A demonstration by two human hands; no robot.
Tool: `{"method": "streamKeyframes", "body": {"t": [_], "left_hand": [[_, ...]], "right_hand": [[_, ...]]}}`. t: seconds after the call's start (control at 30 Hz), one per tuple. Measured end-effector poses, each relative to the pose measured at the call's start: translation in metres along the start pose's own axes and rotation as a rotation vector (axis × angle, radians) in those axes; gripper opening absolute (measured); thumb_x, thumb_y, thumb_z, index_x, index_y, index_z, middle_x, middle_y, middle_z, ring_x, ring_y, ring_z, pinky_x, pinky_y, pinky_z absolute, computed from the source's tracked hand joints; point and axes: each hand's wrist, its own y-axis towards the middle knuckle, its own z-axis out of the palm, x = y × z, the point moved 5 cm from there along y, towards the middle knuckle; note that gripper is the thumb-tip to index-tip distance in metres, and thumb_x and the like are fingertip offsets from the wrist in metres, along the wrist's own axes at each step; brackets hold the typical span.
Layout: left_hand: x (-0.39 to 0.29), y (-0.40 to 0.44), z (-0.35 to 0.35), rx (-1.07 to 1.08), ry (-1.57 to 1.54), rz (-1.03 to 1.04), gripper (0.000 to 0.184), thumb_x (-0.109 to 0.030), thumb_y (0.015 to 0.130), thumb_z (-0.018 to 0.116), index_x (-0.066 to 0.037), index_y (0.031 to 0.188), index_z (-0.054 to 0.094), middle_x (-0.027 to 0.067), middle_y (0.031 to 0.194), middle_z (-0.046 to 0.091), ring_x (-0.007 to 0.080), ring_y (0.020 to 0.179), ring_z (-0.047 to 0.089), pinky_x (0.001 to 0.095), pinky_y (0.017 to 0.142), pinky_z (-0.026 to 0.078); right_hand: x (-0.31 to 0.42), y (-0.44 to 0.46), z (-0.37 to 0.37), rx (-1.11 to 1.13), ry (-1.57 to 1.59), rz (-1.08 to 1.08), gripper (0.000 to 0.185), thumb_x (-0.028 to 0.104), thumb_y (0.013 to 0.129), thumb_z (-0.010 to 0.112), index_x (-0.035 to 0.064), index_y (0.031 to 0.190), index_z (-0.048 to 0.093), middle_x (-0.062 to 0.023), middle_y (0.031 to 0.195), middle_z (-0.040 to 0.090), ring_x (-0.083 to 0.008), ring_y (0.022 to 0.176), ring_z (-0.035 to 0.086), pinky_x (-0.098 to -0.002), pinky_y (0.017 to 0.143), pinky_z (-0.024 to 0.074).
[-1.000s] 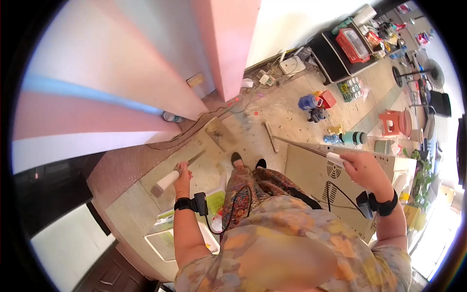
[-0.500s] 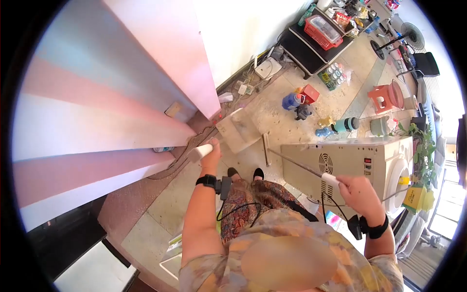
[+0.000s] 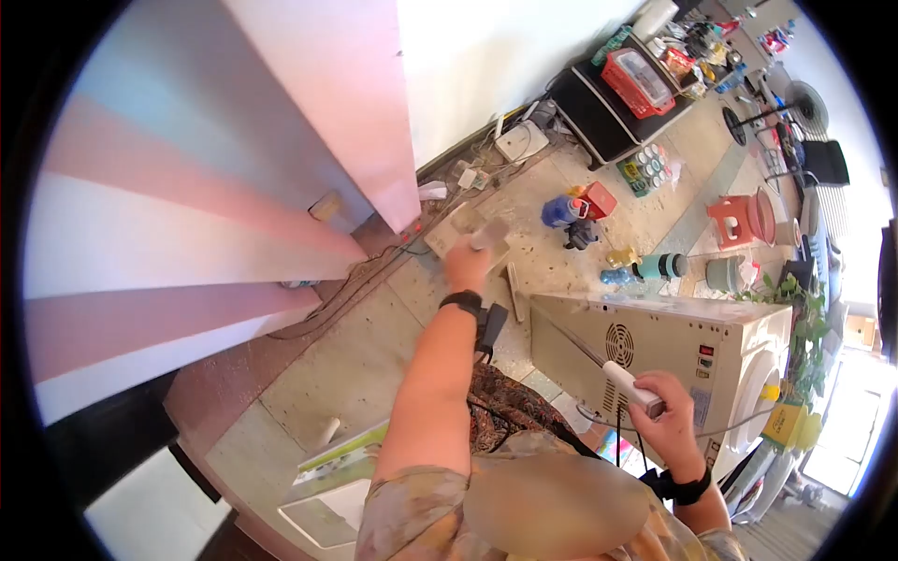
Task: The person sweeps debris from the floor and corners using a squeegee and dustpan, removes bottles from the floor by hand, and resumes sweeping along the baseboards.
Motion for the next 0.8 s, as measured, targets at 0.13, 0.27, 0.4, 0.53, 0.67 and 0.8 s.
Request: {"method": "streamKeyframes", "body": {"t": [0.13,0.27,0.4,0.53,0.67,0.8], "left_hand": [[-0.045,-0.003,-0.005,-0.004,0.020,0.029,0.022,-0.026,0.070,0.056,-0.003,0.072,0.059,0.0176,0.071,0.059,0.0352,0.072,0.056,0.0416,0.062,0.045],[-0.051,0.008,0.007,-0.047,-0.011,-0.070,0.024,-0.026,0.069,0.058,-0.002,0.068,0.058,0.0185,0.067,0.058,0.0356,0.067,0.056,0.0428,0.058,0.045],[-0.051,-0.001,0.016,-0.089,-0.081,-0.078,0.025,-0.026,0.070,0.058,-0.001,0.068,0.058,0.0185,0.066,0.058,0.0360,0.066,0.056,0.0427,0.058,0.046],[-0.035,-0.005,0.038,0.004,-0.134,-0.078,0.023,-0.025,0.070,0.060,-0.002,0.073,0.057,0.0178,0.068,0.058,0.0347,0.068,0.056,0.0422,0.059,0.046],[-0.037,-0.001,0.054,0.037,-0.127,-0.027,0.027,-0.027,0.069,0.062,-0.001,0.072,0.057,0.0189,0.067,0.058,0.0357,0.067,0.057,0.0429,0.060,0.046],[-0.052,0.009,0.056,0.117,-0.103,-0.125,0.032,-0.030,0.069,0.061,0.001,0.071,0.057,0.0216,0.070,0.058,0.0364,0.071,0.057,0.0426,0.062,0.047]], "right_hand": [[-0.010,0.000,0.021,0.008,0.097,0.000,0.028,0.001,0.060,0.064,0.0043,0.086,0.055,-0.0119,0.095,0.055,-0.0233,0.088,0.054,-0.0307,0.078,0.0420],[-0.011,0.001,0.033,0.071,0.110,-0.052,0.028,0.002,0.061,0.064,0.0048,0.087,0.055,-0.0117,0.098,0.054,-0.0242,0.091,0.053,-0.0316,0.079,0.0411],[-0.025,0.004,0.047,0.145,0.134,-0.109,0.026,0.003,0.063,0.064,0.0054,0.087,0.054,-0.0122,0.100,0.054,-0.0257,0.093,0.052,-0.0323,0.081,0.0405],[-0.050,0.007,0.071,0.160,0.130,-0.055,0.023,0.001,0.066,0.062,0.0048,0.087,0.055,-0.0149,0.101,0.055,-0.0247,0.092,0.054,-0.0326,0.079,0.0426],[-0.040,0.010,0.052,0.144,0.272,0.012,0.019,-0.003,0.069,0.059,0.0029,0.087,0.057,-0.0174,0.100,0.056,-0.0178,0.080,0.058,-0.0266,0.066,0.0486],[0.007,0.021,0.023,0.226,0.171,0.005,0.015,-0.004,0.068,0.056,0.0014,0.081,0.059,-0.0171,0.093,0.059,-0.0172,0.068,0.060,-0.0258,0.060,0.0495]]}}
